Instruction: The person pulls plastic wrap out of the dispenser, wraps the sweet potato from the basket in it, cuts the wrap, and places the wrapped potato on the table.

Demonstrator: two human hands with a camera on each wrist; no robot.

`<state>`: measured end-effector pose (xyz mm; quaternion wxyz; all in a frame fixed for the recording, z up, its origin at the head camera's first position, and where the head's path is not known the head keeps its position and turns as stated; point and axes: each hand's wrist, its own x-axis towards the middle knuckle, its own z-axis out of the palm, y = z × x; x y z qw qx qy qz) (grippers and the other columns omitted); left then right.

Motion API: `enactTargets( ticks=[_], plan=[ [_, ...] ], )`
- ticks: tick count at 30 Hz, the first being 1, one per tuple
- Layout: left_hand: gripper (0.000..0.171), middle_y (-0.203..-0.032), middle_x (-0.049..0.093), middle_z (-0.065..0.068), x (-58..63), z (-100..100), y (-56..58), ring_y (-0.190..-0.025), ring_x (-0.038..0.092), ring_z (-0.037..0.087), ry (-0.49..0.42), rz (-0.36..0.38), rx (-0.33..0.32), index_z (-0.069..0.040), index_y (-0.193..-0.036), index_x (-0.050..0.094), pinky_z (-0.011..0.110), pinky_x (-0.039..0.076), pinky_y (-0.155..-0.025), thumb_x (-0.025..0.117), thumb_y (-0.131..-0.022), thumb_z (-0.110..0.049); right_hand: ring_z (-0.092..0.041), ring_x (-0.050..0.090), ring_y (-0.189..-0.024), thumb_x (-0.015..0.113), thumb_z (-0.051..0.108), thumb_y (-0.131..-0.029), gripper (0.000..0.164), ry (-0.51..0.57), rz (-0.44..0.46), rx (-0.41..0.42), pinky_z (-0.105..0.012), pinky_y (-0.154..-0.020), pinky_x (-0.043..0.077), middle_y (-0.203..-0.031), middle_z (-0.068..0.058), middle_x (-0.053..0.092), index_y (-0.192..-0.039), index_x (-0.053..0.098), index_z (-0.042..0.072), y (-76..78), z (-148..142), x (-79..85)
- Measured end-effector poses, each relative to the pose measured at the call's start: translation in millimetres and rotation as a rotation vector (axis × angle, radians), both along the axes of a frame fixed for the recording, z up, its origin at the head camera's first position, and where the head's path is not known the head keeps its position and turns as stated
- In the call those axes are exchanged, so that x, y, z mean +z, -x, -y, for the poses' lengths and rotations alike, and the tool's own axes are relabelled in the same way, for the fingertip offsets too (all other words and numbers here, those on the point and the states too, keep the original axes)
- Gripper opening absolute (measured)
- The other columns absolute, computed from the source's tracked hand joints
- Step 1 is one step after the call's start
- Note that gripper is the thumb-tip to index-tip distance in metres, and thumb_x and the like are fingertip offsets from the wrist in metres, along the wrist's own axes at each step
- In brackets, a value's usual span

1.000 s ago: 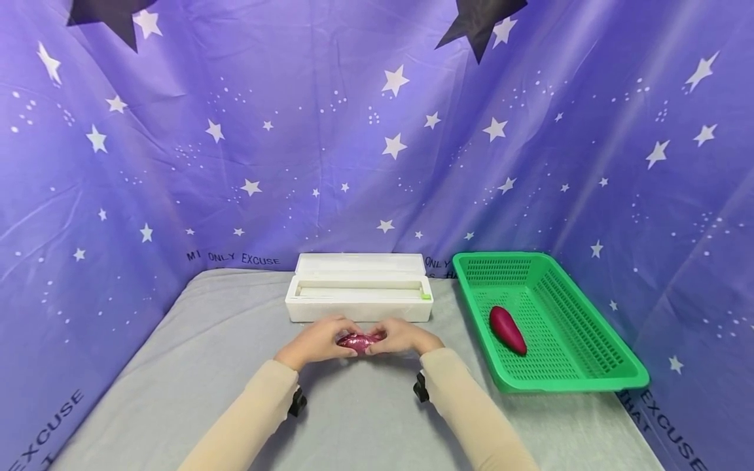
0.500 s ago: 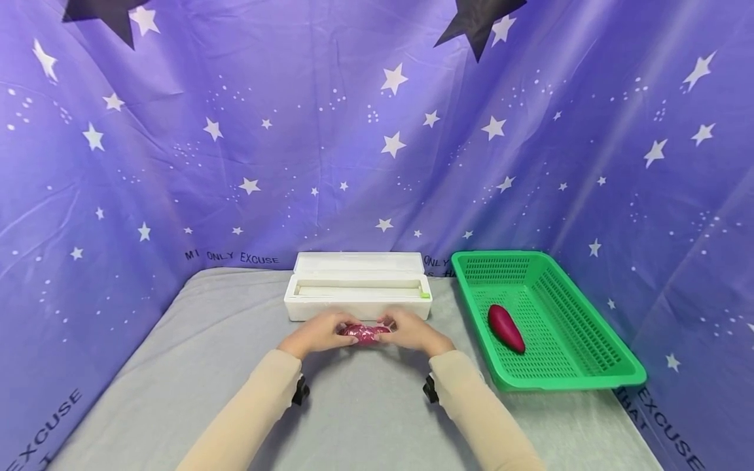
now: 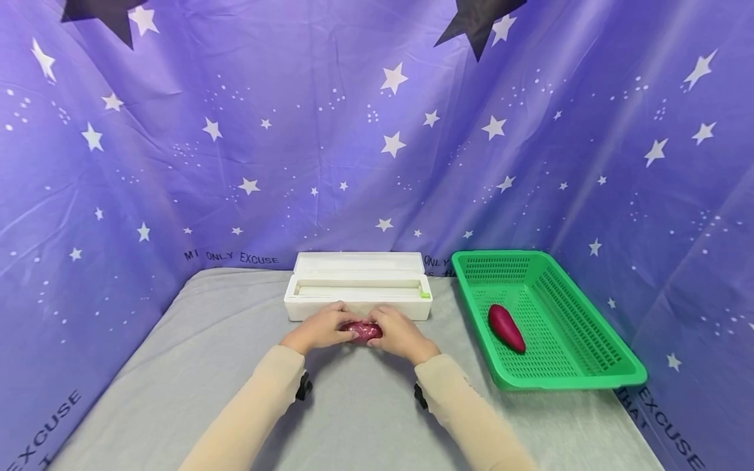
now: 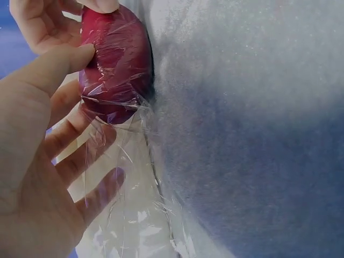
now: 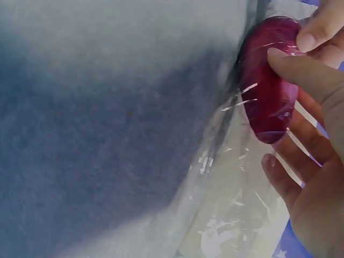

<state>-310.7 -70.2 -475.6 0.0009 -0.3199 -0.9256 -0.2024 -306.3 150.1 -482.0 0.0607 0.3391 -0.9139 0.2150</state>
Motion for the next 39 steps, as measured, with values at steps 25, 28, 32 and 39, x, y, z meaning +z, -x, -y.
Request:
enactTargets(
  ticks=[25,28,32,39],
  plan=[
    [0.021,-0.097,0.073,-0.005,-7.1,2,3.7,-0.09,0.066,0.013,-0.092,-0.087,0.103,-0.018,-0.106,0.075,0.035,0.053,-0.082,0.073,-0.093,-0.034,-0.021,0.062,-0.095,0.082,0.015,-0.084,0.029,-0.089,0.055,0.003,-0.038,-0.085,0.052,-0.104,-0.003,0.067,-0.109,0.07,0.007,10.1,6,13.1],
    [0.022,-0.103,0.074,-0.003,-3.1,3,2.3,-0.096,0.068,0.018,-0.078,-0.091,0.119,-0.018,-0.111,0.075,0.037,0.053,-0.086,0.071,-0.094,-0.031,-0.02,0.062,-0.096,0.083,0.016,-0.083,0.03,-0.107,0.062,-0.035,-0.038,-0.087,0.052,-0.105,-0.002,0.066,-0.109,0.069,0.009,9.7,7,13.8],
    [0.019,-0.101,0.075,-0.001,5.8,7,-0.4,-0.095,0.07,0.02,-0.06,-0.121,0.173,-0.017,-0.108,0.076,0.038,0.054,-0.084,0.071,-0.092,-0.025,-0.02,0.062,-0.097,0.083,0.015,-0.082,0.031,-0.113,0.072,-0.064,-0.038,-0.088,0.051,-0.105,-0.002,0.067,-0.109,0.069,0.009,9.3,8,14.0],
    [0.01,-0.09,0.075,-0.003,21.1,24,5.2,-0.082,0.07,0.019,-0.183,-0.243,0.382,-0.02,-0.094,0.078,0.038,0.055,-0.068,0.07,-0.088,-0.022,-0.022,0.062,-0.102,0.084,0.015,-0.08,0.034,-0.123,0.081,-0.076,-0.04,-0.094,0.05,-0.108,-0.004,0.067,-0.11,0.069,0.009,7.5,9,14.5]
  ],
)
